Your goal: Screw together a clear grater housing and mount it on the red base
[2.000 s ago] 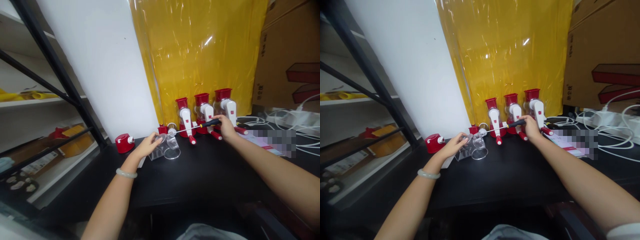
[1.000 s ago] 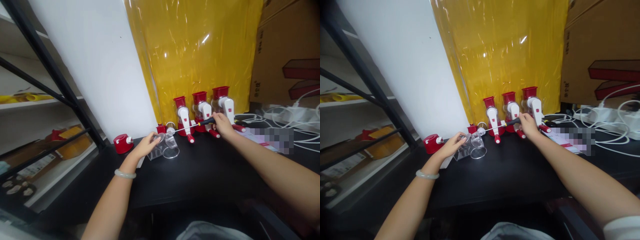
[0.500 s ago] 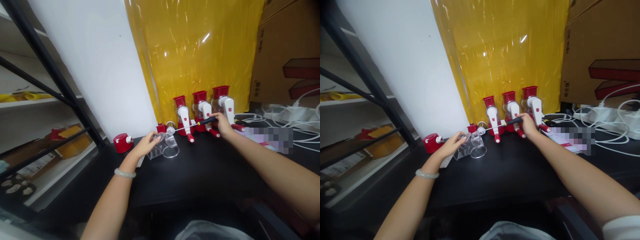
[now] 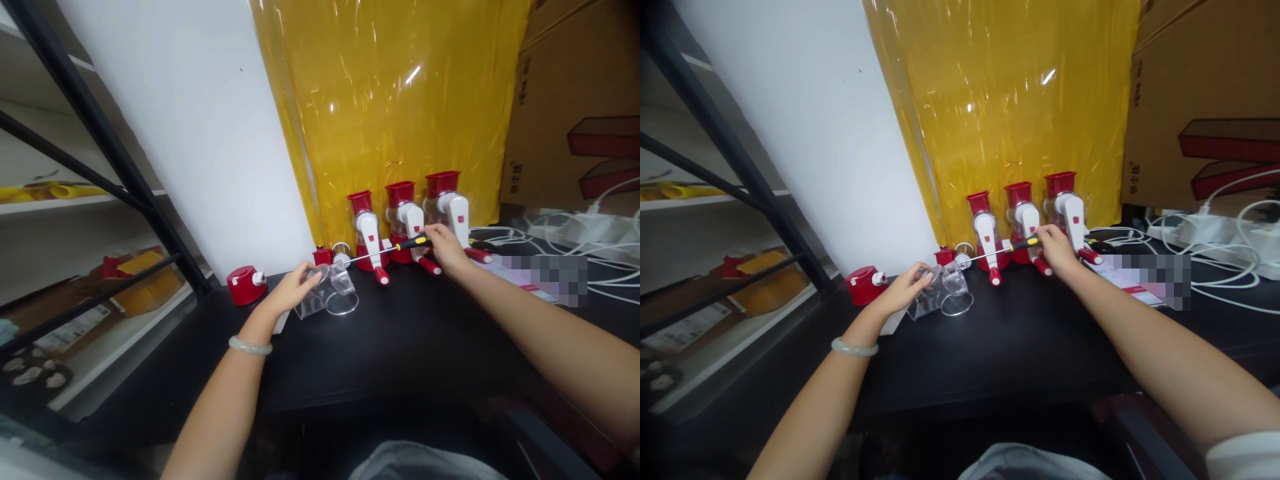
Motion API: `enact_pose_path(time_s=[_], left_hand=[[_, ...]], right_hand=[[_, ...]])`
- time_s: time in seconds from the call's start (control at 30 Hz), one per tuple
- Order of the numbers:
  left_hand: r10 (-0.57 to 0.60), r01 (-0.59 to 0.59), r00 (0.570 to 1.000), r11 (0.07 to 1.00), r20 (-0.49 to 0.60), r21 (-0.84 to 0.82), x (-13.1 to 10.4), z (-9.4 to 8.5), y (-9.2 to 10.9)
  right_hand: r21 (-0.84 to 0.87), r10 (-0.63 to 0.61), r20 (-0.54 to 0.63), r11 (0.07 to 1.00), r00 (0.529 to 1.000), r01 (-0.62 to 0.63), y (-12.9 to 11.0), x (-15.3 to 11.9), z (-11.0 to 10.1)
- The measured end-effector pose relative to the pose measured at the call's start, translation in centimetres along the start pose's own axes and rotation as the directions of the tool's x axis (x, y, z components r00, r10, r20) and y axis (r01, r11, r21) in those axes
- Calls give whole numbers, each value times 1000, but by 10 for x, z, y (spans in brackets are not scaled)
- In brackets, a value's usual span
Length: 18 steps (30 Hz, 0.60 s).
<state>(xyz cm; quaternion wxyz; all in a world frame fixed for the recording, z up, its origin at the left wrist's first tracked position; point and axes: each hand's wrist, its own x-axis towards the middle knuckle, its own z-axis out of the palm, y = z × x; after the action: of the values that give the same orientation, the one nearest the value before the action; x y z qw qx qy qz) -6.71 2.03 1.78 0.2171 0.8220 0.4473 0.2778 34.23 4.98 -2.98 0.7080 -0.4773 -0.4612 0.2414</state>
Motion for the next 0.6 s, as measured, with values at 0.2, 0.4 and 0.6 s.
enact_pose_path(time_s=[0.2, 0.4, 0.6], left_hand=[[-1, 1, 1000, 1000, 3, 15, 0, 0, 2], [2, -2, 1000, 1000, 5, -3, -2, 0, 6], [-8, 9, 1000, 1000, 11, -27, -2, 0, 8]], right_hand=[[-21, -23, -7, 1000, 1000, 23, -3, -4, -1], [70, -36, -19, 997, 999, 37, 5, -1, 0], [32, -24, -22, 999, 999, 24, 6, 2, -1]])
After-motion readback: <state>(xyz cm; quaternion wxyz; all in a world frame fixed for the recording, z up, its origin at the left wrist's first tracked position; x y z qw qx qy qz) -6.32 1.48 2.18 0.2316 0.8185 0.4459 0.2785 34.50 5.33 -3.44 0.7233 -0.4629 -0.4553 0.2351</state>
